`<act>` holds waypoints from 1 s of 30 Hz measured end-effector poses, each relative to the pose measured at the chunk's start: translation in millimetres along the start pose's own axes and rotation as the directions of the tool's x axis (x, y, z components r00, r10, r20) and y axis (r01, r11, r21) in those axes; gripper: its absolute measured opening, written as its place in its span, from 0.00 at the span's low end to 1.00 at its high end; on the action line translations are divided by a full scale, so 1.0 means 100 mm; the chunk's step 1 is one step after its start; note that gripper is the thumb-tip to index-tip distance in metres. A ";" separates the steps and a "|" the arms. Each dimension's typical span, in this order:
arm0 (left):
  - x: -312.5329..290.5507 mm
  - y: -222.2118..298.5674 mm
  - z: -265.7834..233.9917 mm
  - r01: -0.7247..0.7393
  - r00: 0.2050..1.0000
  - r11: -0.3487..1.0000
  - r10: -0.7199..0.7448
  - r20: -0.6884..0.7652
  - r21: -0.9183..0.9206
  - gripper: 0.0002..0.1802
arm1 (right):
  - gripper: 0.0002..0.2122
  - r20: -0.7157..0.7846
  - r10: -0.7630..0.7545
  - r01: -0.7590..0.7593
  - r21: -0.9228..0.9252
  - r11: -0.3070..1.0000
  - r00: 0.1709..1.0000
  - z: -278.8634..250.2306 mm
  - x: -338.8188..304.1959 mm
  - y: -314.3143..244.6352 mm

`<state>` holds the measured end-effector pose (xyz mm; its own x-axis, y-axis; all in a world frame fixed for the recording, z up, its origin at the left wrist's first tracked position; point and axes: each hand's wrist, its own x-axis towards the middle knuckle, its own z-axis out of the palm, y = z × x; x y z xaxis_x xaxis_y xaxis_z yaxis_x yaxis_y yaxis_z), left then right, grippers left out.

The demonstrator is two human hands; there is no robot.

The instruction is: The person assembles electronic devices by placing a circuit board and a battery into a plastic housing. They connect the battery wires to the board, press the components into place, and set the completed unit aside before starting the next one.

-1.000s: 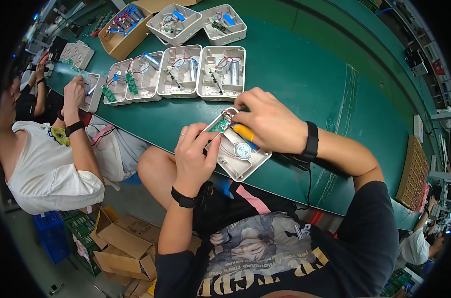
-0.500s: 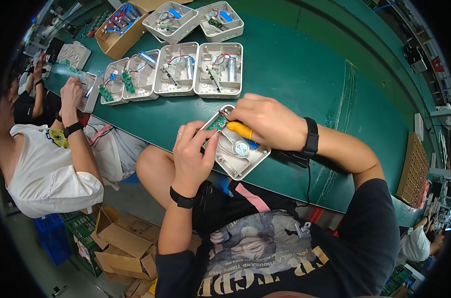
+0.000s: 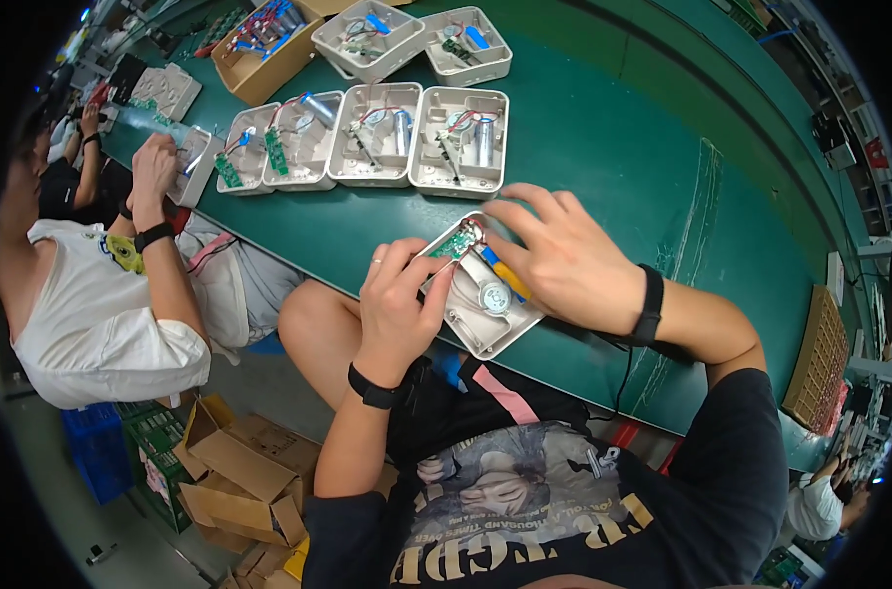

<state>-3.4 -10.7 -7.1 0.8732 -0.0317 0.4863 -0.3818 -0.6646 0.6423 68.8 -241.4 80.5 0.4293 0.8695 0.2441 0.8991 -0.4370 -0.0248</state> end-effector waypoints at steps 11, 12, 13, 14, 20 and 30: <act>-0.02 0.01 0.02 0.007 0.999 0.999 -0.008 -0.047 -0.034 0.04 | 0.17 0.242 0.048 -0.078 0.118 0.990 0.969 -0.19 -0.10 -0.05; 0.01 0.00 0.01 -0.024 0.998 0.999 0.022 -0.053 -0.048 0.05 | 0.17 0.160 0.097 -0.123 0.160 0.979 0.982 -0.22 -0.20 -0.03; 0.00 0.00 0.01 -0.028 0.998 0.999 0.025 -0.049 -0.047 0.05 | 0.16 0.092 0.168 -0.184 0.204 0.962 0.982 -0.23 -0.25 -0.03; -0.02 0.00 0.02 -0.004 0.998 0.999 0.002 -0.058 -0.041 0.04 | 0.16 0.088 0.175 -0.189 0.205 0.960 0.981 -0.21 -0.26 -0.02; 0.01 0.10 0.11 0.031 0.999 0.998 -0.033 -0.019 -0.059 0.06 | 0.17 0.461 0.379 -0.584 0.474 0.659 0.803 -0.11 -0.47 0.02; 0.40 0.02 -0.09 -0.075 0.997 0.997 0.075 -0.003 -0.029 0.19 | 0.17 0.640 0.574 -0.827 0.547 0.128 0.512 -0.37 -1.27 0.48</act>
<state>28.4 -6.2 19.0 0.8412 -0.0789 0.5349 -0.4546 -0.6388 0.6208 54.2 -381.8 84.4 0.7900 0.3412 -0.5094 -0.1939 -0.6491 -0.7356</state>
